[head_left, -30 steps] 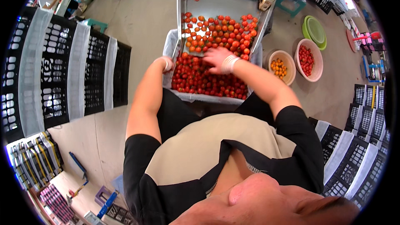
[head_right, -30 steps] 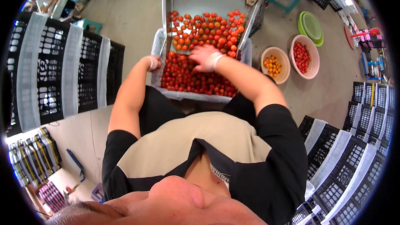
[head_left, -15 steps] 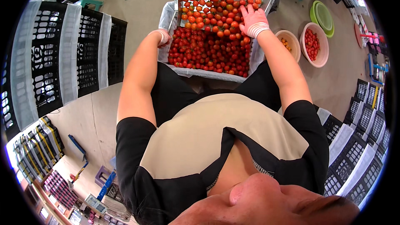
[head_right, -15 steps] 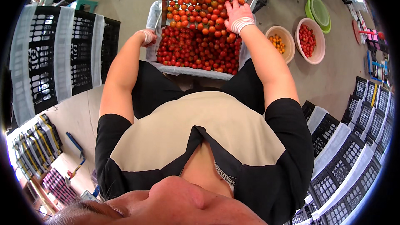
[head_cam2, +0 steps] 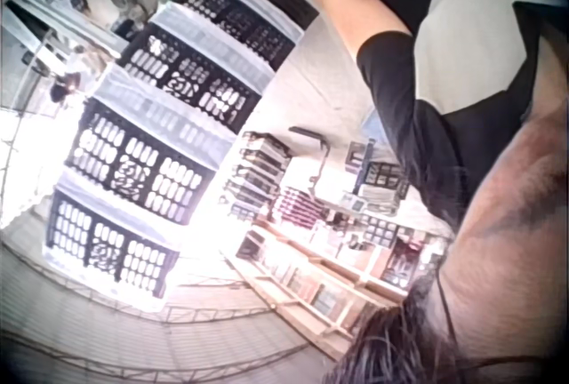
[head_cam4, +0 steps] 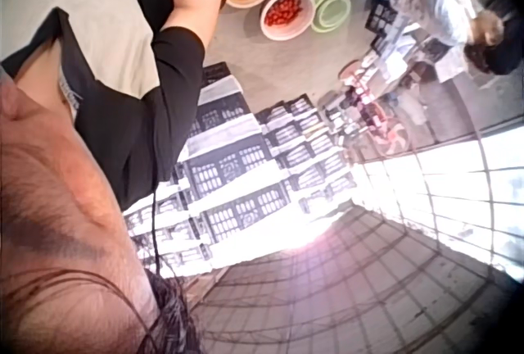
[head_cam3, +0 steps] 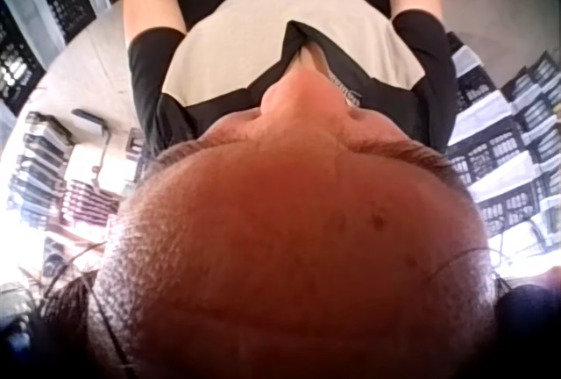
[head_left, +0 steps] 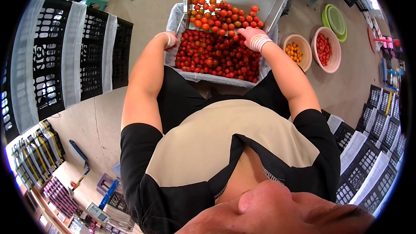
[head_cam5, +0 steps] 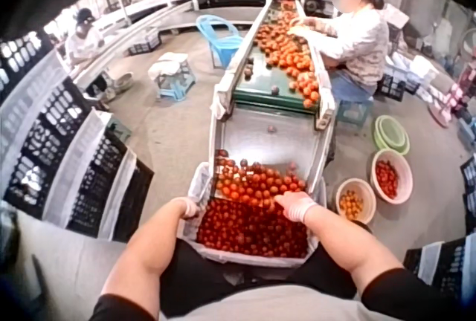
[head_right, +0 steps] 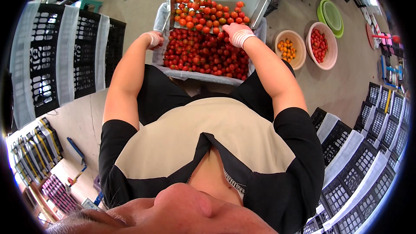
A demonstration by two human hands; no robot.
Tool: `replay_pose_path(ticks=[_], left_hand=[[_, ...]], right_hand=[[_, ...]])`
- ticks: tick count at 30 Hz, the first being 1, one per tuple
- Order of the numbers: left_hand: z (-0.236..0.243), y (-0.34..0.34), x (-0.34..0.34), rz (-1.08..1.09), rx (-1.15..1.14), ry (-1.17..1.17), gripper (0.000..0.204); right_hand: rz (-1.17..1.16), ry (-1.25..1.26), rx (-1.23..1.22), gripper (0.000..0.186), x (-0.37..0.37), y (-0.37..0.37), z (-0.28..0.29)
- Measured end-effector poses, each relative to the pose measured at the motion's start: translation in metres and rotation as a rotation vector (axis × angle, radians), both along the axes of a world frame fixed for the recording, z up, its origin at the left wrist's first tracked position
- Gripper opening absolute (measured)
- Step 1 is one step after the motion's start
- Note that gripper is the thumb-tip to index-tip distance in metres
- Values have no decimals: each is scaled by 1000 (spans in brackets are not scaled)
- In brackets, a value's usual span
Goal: The person sits on the floor and sorts small red tomatoes from a conveyor belt into a white plastic crate. They use both hands to pick the tomatoes and arrange them in the container.
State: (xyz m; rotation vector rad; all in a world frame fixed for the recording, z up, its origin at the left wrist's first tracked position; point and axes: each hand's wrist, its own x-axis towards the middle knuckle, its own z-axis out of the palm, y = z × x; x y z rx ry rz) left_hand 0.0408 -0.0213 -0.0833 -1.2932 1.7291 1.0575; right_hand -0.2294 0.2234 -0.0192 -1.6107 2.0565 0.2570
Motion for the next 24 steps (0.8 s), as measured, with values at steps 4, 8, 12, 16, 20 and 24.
replay_pose_path(ticks=[4,8,12,16,20,24], left_hand=[[1,0,0,22,11,18,17],[-11,-6,3,-45,5,-5,17],[-4,-3,1,-15,20,8,17],[-1,-1,4,18,22,37,17],[-7,-5,5,-6,13,2,17],[-2,-1,-1,-15,-21,-15,17]], right_hand=[[32,6,67,27,-2,0,-5],[-13,-42,79,22,-3,1,-4],[-317,-236,-243,25,-10,15,20],[-920,-967,-623,33,-23,36,36],[-1241,-1370,-732,28,-35,53,42],[-1252,-1556,-810,25,-60,50,28]])
